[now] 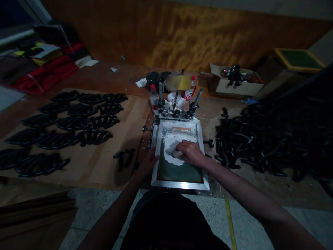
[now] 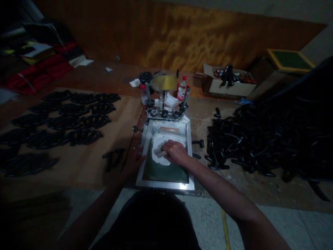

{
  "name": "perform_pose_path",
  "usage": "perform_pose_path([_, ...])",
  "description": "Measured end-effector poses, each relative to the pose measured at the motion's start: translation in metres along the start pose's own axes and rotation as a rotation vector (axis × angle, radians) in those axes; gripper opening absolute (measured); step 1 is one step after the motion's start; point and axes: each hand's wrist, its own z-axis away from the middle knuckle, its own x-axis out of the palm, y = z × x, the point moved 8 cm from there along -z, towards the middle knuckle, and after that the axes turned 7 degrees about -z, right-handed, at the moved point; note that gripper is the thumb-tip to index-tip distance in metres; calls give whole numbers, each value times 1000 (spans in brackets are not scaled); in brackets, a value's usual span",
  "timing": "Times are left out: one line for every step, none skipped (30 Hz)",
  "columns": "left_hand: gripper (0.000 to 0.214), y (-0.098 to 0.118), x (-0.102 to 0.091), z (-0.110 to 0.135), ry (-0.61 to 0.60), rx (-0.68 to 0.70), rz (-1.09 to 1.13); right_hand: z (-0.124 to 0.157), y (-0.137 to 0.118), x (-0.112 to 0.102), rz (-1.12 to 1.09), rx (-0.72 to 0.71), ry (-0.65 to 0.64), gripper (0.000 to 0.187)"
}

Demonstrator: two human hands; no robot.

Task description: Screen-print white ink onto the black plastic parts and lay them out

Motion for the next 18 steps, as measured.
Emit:
perform_pose_path([68,2,-1,1,9,-2,1,1,1,3,4,16,41,21])
perform_pose_path([67,3,-2,2,22,-2,-4,4,0,7,2,16,63,25])
perform_pose_path([66,4,-3,2,34,-3,-9,7,-2,13,-9,-1,60,29])
perform_pose_path([65,6,-4,2,39,-4,-10,10,-4,17,-28,-22,43,31])
perform_pose_path([66,7,-4,3,37,-6,-3,11,-6,20,-49,-32,23,31])
perform_pose_path([66,9,-5,3,33,-10,7,9,-6,19,-69,-22,11,31])
perform_pose_path([67,12,-5,4,26,-15,15,5,-3,13,-86,8,17,31])
perform_pose_path([68,15,-6,5,15,-23,14,-3,2,3,-96,55,44,33])
perform_pose_path([70,19,-8,7,5,-33,6,-12,8,-10,-100,109,90,36])
perform_pose_path([70,24,-11,9,2,-41,-6,-21,17,-25,-98,167,146,42])
perform_pose_path([70,30,-16,12,8,-42,-17,-29,28,-41,-91,225,203,49])
perform_pose_path([67,37,-21,14,26,-35,-24,-34,41,-57,-84,279,256,54])
perform_pose_path([62,46,-27,16,50,-21,-26,-35,57,-73,-87,329,313,57])
perform_pose_path([55,56,-34,18,80,-2,-24,-30,75,-89,-109,385,390,55])
perform_pose_path([49,67,-41,19,110,21,-23,-19,96,-103,-144,446,488,49])
perform_pose_path([44,78,-47,18,129,43,-28,-3,117,-115,-184,506,596,42])
perform_pose_path([42,91,-52,17,143,73,-30,16,136,-123,-213,571,699,35])
perform_pose_path([39,106,-56,14,156,111,-24,35,152,-125,-239,620,764,31])
